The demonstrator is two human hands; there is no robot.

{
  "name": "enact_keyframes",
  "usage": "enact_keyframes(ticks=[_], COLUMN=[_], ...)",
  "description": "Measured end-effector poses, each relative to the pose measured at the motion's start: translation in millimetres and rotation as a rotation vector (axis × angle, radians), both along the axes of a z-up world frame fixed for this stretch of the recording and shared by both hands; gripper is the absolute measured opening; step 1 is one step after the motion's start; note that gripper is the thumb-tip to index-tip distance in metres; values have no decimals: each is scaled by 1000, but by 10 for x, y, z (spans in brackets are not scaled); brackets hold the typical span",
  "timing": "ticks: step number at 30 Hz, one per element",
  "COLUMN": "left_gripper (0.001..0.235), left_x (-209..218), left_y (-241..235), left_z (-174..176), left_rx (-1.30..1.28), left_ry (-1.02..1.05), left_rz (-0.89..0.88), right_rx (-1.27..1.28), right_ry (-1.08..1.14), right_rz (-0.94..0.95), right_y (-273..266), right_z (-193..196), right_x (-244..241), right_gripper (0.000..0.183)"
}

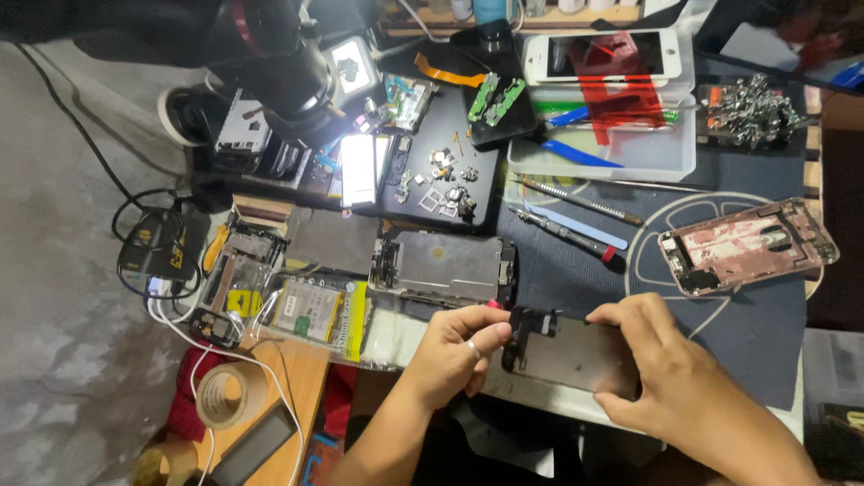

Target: The person uses a screwdriver to remove screws from a disassembled smartphone chassis, then handles the back cover and internal components. The person places the back cover aside and continues to manipulate small parts on the workbench.

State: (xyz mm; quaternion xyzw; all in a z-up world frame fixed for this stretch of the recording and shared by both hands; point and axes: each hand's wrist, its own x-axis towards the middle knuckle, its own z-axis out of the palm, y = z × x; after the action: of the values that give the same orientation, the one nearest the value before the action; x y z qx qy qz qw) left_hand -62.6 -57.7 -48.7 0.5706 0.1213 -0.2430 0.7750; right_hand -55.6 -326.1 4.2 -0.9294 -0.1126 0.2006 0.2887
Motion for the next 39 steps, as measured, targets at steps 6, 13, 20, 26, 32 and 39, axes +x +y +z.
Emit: enact_keyframes(ticks=[6,13,20,26,32,39], left_gripper=[14,14,10,10,26,19], left_x=[-63,-31,-7,51,64,-164], left_y=[41,15,-44,-207,-350,-402], left_z=[-205,-203,-201,-69,64,196], left_rx=[-347,-330,-358,-335,-254,606], left_ry=[80,65,6,-134,-221,-940], left_rz=[36,42,62,190,119,-142], right_rx=[106,149,139,676,910,1061], right_ry=[-76,-73,-119,-67,35,-135], right_rz=[76,77,51,-242,-635,-822], right_y=[-85,-76,-83,-140,-220,-396], right_z=[-133,-139,-105,-43,-26,-70], right_x=[33,38,41,114,136,193], right_gripper=[80,81,83,84,45,33])
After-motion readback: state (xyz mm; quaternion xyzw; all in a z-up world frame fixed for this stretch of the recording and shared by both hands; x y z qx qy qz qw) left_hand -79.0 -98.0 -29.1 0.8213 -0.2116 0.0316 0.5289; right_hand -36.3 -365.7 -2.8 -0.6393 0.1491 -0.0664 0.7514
